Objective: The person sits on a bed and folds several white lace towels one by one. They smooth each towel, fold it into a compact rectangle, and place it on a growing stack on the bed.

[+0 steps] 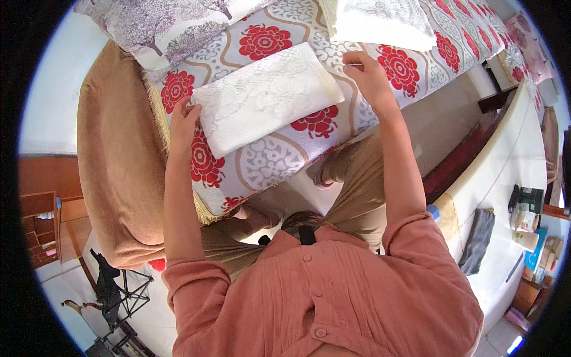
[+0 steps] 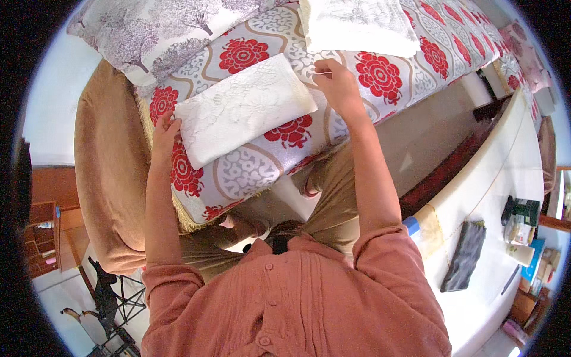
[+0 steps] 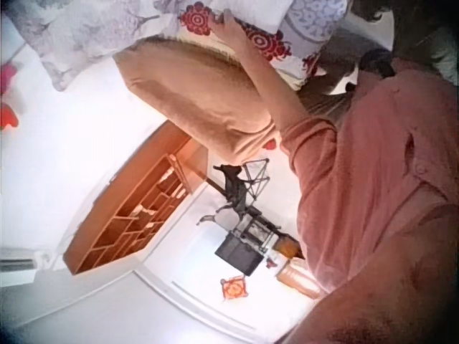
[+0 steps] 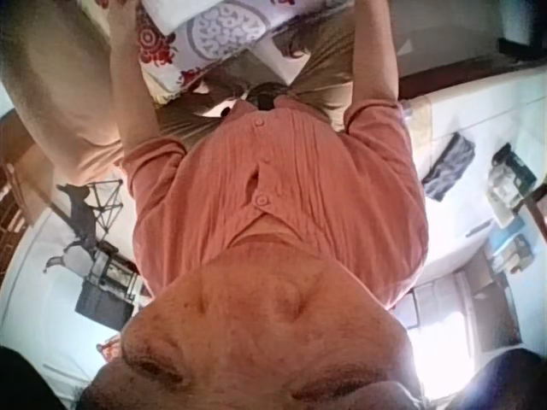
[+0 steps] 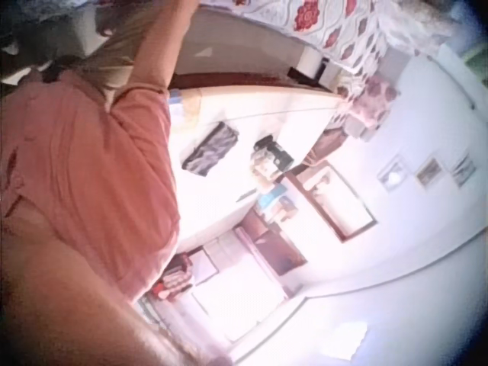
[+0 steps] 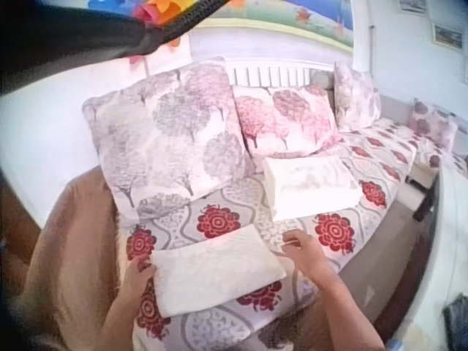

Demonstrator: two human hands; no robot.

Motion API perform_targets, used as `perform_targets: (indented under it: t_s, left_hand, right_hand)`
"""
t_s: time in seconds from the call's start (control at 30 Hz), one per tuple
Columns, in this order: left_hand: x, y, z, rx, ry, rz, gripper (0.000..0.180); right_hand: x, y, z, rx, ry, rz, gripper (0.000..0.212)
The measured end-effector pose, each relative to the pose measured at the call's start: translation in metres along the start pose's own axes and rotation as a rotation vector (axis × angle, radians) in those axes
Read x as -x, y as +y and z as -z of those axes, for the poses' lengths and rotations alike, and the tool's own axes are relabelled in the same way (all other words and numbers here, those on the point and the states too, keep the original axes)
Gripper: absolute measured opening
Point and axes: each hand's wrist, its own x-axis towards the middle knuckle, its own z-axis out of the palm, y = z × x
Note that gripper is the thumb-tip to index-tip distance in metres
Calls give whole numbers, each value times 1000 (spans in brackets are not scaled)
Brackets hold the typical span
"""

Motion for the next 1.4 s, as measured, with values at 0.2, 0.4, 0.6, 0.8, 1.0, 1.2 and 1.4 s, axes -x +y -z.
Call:
perform_targets:
  t_s: [0.2,0.4,0.6,0.8,1.0,1.2,1.4]
  left_hand:
    - [40,8,-38,91,122,110,76]
    - [80,17,-38,190,33,-73,82]
    - [117,16,-31,-368,140,-136,80]
    - [86,56,-72,-902,184,-560,62]
    - [57,7,-95,-1088,168,-512,59]
    - [52,6,-101,-1119,180,-510,60]
    - [55,7,-98,-1139,189,-519,59]
  right_hand:
    - [23,17,-27,222,-45,-121,61]
    - [38,-10,-33,-103,-136,-106,58]
    - [60,-2,-21,292,-93,19,49]
    - [45,-60,-79,426,-40,430,48]
    - [29,-31,-126,747,-155,549,65]
    - [25,-16,-125,731,-135,548,64]
    - [-28,-31,-75,387,27,544,41]
